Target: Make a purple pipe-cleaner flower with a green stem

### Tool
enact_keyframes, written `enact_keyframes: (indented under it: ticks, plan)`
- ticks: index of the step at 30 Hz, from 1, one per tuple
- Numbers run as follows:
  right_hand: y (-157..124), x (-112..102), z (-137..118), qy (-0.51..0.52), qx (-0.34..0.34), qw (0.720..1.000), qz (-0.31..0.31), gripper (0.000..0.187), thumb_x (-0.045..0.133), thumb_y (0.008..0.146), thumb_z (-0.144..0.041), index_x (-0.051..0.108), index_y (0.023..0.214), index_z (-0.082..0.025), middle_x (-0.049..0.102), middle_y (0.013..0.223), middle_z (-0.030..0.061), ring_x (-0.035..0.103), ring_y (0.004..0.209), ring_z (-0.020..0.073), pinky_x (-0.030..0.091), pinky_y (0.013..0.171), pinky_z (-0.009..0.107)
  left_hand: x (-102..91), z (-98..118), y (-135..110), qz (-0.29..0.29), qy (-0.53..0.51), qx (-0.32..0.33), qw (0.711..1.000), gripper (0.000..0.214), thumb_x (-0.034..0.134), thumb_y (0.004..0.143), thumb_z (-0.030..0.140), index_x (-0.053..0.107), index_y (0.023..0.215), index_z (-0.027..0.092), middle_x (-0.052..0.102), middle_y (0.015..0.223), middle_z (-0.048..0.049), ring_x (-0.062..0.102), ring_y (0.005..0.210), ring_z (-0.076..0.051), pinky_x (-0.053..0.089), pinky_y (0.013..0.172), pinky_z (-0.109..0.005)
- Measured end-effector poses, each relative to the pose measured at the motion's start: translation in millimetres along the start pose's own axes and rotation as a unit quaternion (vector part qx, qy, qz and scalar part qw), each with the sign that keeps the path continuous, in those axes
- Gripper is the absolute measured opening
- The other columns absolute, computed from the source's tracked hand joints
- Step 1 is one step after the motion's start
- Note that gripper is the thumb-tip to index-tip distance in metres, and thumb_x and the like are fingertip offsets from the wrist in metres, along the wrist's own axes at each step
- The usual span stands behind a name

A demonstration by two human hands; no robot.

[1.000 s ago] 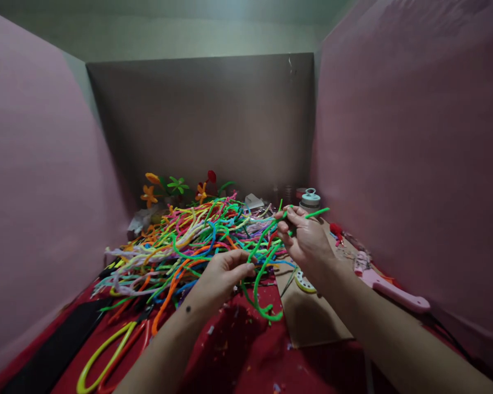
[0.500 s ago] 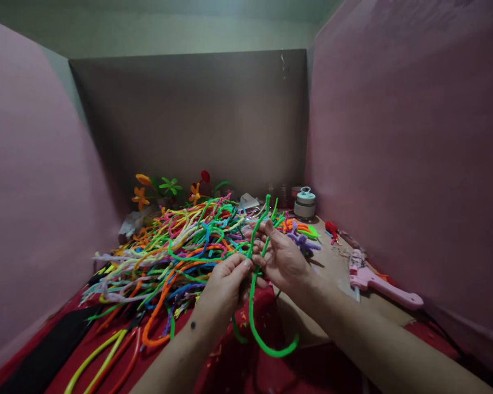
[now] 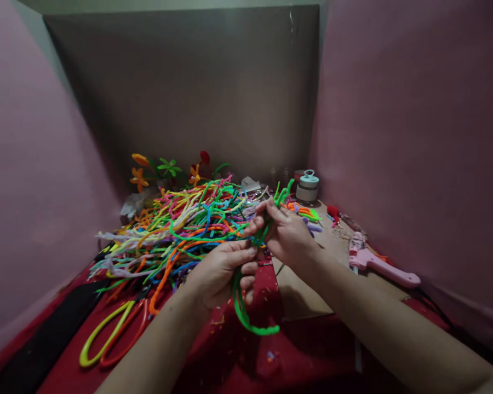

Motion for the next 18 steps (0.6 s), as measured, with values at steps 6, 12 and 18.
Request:
enact_keyframes:
  ticks: [6, 12, 18]
  plan:
    - [11.0, -14.7, -25.9, 0.073, 0.001, 0.997, 0.033, 0.031, 0.041, 0.09, -0.037, 0.051, 0.069, -0.017, 0.02, 0.046, -0.009, 0.017, 0.037, 0.0057, 0.017, 0.034, 0.017, -4.5, -3.8, -1.4, -0.028, 0.039, -0.03, 0.998, 0.015, 0.053, 0.081, 0.029, 0.055, 0.079, 0.015, 0.035, 0.05, 0.0071, 0.021, 0.034, -0.001, 0.021, 0.03, -0.012]
    - [13.2, -32.9, -60.1, 0.084, -0.028, 0.995, 0.049, 0.043, 0.031, 0.093, -0.041, 0.045, 0.059, -0.019, 0.013, 0.041, -0.009, 0.007, 0.037, 0.0076, 0.012, 0.033, 0.02, -6.3, -5.0, 0.1, -0.019, 0.079, -0.019, 0.996, 0.019, 0.053, 0.082, 0.031, 0.056, 0.075, 0.013, 0.03, 0.046, 0.0082, 0.017, 0.035, -0.001, 0.013, 0.034, -0.014]
    - [13.6, -47.6, -73.7, 0.091, -0.048, 0.993, 0.066, 0.048, 0.024, 0.093, -0.045, 0.045, 0.06, -0.018, 0.017, 0.038, -0.0088, 0.01, 0.035, 0.0073, 0.014, 0.033, 0.02, -8.9, -11.6, 2.1, -0.043, 0.07, -0.035, 0.996, 0.017, 0.055, 0.079, 0.025, 0.06, 0.076, 0.01, 0.054, 0.051, -0.0007, 0.05, 0.037, -0.008, 0.039, 0.042, -0.02]
Point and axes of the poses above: each hand's wrist, its own y-axis towards the middle knuckle, its own x-axis out of the palm, z = x × y, the point moved 8 cm from there along y, towards the middle knuckle
